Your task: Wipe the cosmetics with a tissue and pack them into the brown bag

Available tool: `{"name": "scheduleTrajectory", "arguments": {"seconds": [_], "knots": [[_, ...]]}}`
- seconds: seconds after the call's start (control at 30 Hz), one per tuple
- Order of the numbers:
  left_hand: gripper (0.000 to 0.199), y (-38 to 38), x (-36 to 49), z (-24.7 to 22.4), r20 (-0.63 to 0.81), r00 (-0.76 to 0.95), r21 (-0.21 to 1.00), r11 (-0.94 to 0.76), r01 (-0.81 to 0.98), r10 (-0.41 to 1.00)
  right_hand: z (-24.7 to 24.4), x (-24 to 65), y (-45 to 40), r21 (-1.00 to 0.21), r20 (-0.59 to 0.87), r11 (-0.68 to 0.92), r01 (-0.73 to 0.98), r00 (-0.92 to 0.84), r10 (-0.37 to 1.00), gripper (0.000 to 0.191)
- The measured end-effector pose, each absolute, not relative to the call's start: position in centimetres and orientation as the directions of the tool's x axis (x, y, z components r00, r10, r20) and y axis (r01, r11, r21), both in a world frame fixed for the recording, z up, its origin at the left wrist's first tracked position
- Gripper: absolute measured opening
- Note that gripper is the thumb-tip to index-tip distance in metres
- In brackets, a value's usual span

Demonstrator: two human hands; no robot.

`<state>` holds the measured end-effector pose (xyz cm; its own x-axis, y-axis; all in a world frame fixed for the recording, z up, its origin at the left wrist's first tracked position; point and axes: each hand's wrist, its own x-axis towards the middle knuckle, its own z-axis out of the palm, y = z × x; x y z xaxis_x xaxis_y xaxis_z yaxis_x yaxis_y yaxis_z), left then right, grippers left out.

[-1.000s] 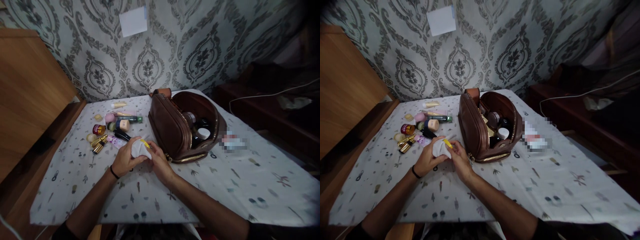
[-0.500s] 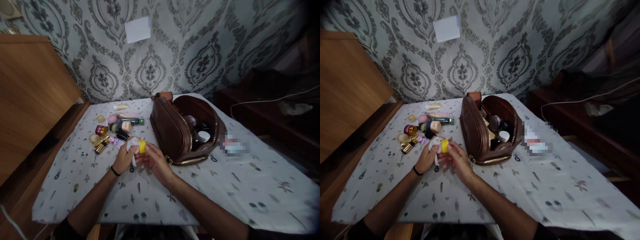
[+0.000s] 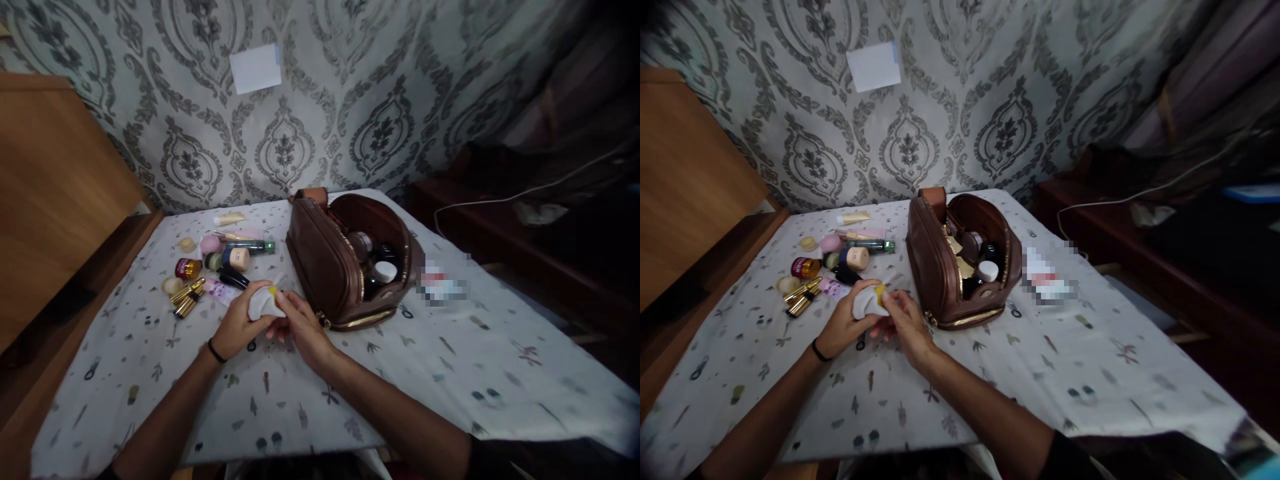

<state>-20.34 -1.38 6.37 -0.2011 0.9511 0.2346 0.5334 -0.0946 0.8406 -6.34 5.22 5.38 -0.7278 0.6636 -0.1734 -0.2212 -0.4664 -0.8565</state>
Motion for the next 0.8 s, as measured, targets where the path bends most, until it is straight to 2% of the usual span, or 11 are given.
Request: {"name": "scheduleTrajectory", "arguments": {"seconds": [0.2, 0.4, 0.57, 0.8], "knots": [[0.033, -1.4, -20.6, 6.3, 0.265, -0.214, 0.863, -0.132, 0.488, 0.940, 5.4, -6.3, 5.3, -0.857, -0.160, -0.452, -0.249, -0.705, 0.691, 0.047], [0.031, -1.4, -20.6, 6.7, 0.249, -0.287, 0.892, -0.104, 0.440, 0.925, 5.5, -6.4, 5.1, -0.800, -0.139, -0.521, -0.298, -0.753, 0.643, 0.052], [0.043, -1.2, -20.6, 7.2, 0.256, -0.294, 0.886, -0.102, 0.452, 0.921, 5.4, -6.5, 5.0, -0.791, -0.134, -0.525, -0.314, -0.749, 0.649, 0.057], [0.072, -1.4, -21.6, 6.0, 0.301, -0.138, 0.853, -0.201, 0.482, 0.944, 5.4, -6.6, 5.2, -0.798, -0.179, -0.532, -0.284, -0.731, 0.659, 0.057]]}}
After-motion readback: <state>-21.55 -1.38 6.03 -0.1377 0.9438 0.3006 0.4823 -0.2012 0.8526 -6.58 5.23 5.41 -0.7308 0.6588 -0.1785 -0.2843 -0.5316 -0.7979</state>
